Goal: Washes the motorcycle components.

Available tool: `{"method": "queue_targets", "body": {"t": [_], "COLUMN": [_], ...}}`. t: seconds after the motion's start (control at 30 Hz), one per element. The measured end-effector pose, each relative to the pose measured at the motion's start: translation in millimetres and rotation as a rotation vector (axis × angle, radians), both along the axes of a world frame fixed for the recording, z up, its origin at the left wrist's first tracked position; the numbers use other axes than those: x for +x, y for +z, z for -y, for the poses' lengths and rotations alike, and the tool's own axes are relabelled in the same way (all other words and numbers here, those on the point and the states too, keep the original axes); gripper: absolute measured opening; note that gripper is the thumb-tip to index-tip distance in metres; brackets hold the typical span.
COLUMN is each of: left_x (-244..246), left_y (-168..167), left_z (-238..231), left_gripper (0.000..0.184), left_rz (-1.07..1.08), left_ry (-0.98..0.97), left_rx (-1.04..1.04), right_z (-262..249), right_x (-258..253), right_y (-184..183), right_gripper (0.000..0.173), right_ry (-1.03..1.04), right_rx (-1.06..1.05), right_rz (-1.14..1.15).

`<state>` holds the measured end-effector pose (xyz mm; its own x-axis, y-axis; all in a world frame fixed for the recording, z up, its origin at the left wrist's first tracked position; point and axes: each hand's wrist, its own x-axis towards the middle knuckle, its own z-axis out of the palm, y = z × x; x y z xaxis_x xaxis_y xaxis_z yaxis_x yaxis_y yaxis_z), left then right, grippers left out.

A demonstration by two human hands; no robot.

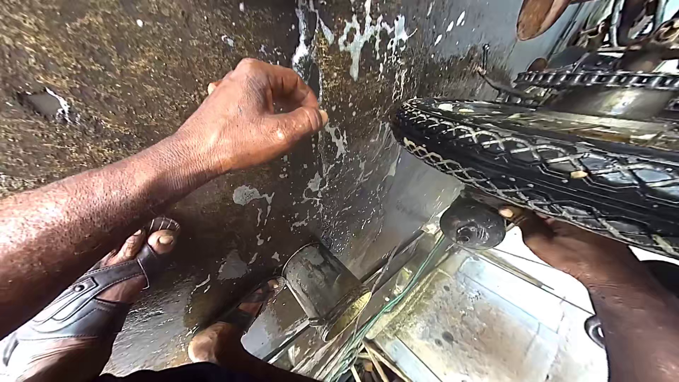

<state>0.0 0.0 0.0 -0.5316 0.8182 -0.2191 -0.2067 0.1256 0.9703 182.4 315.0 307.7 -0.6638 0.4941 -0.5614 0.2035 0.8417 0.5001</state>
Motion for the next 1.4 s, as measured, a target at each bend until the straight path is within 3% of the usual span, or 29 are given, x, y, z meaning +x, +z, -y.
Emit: {"method": "queue_targets", "body": {"t": [0.27, 0.43, 0.5, 0.63, 0.7, 0.8, 0.93, 1.13, 1.23, 1.3, 1.37, 1.4], "left_x": [-2, 1, 0, 6, 11, 18, 38, 79, 92, 100, 110, 116], "left_y": [5, 6, 6, 13, 16, 18, 19, 25, 13, 18, 60, 99], "left_z": [1, 8, 9, 7, 8, 14, 30, 85, 129, 154, 156, 143], "left_gripper": [0.028, 0.029, 0.029, 0.032, 0.033, 0.033, 0.036, 0.035, 0.034, 0.033, 0.029, 0.027], "left_rz": [-0.025, -0.052, -0.060, -0.083, -0.113, -0.159, -0.208, -0.253, -0.302, -0.292, -0.256, -0.215], "left_ry": [0.007, 0.010, 0.007, 0.005, -0.004, -0.030, -0.086, -0.206, -0.200, -0.136, -0.053, -0.014], "left_rx": [0.033, 0.009, 0.010, 0.022, 0.036, 0.016, -0.067, -0.136, -0.190, -0.262, -0.404, -0.499], "right_z": [-3, 30, 49, 119, 135, 120, 75, 10, -22, -41, -53, -53], "right_x": [5, 6, 26, 79, 118, 170, 196, 189, 168, 156, 146, 138], "right_y": [15, 28, 33, -25, -72, -127, -159, -207, -231, -246, -256, -255], "right_gripper": [0.022, 0.034, 0.039, 0.042, 0.037, 0.027, 0.032, 0.018, 0.018, 0.029, 0.037, 0.042], "right_ry": [-0.042, -0.178, -0.132, -0.070, -0.211, -0.639, -1.165, -1.628, -1.758, -1.732, -1.624, -1.540], "right_rx": [0.078, 0.179, 0.130, -0.220, -0.366, -0.487, -0.512, -0.644, -0.975, -1.335, -1.681, -1.704], "right_rz": [0.060, -0.288, -0.363, -0.426, -0.359, -0.333, -0.672, -1.377, -1.714, -1.987, -2.258, -2.352]}}
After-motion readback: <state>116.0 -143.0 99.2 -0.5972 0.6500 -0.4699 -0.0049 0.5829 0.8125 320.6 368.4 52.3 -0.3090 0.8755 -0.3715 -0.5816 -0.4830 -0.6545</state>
